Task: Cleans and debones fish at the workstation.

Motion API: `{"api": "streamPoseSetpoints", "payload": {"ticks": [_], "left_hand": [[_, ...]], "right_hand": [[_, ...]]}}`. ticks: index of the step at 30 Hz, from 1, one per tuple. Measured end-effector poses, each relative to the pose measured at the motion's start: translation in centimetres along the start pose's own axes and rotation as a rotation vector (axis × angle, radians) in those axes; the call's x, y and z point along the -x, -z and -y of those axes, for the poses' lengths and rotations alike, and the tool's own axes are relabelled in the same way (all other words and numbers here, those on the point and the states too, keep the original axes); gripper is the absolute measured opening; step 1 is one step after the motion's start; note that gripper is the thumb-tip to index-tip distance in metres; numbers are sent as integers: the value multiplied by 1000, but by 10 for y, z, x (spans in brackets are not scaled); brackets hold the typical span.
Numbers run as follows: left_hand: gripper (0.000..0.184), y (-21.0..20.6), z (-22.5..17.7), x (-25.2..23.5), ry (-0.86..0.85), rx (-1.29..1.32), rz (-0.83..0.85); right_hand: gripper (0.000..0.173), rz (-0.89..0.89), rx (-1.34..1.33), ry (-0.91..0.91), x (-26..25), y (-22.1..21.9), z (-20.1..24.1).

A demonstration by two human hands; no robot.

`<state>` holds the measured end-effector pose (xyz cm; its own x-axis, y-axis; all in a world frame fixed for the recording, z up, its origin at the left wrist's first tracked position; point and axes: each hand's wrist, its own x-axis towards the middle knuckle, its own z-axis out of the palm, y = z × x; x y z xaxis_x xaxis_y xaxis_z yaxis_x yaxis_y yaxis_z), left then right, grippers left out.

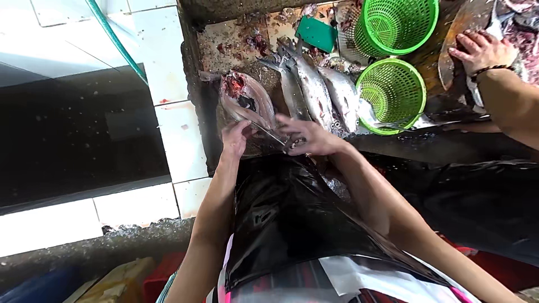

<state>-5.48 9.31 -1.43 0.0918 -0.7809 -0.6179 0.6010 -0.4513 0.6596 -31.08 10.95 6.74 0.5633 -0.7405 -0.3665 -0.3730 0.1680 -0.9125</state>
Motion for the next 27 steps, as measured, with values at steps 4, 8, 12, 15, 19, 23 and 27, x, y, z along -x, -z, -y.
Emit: {"api": "streamPoseSetpoints", "payload": {"ticks": [4,8,12,15,19,23,27], "left_hand": [[22,-31,4,9,126,240,-167],[17,-48,14,9,54,184,-167],[11,-43,12,7,1,110,-91],[8,-39,10,10,-7,114,-55],[9,-20,3,13,61,118,-41],[20,-6,4,14,49,20,-28],[26,5,2,15,18,-62,11]], "right_hand": [[123,-330,-782,276,16,-8,0],[120,-626,231,253,10,-31,-3],[109,-683,876,-16,3,-30,-1],[82,-693,575,28,9,-16,2],[97,-627,-443,335,16,-23,-5],[89,-552,670,129,23,-35,13],[62,-260,974,-55,25,-44,8]]}}
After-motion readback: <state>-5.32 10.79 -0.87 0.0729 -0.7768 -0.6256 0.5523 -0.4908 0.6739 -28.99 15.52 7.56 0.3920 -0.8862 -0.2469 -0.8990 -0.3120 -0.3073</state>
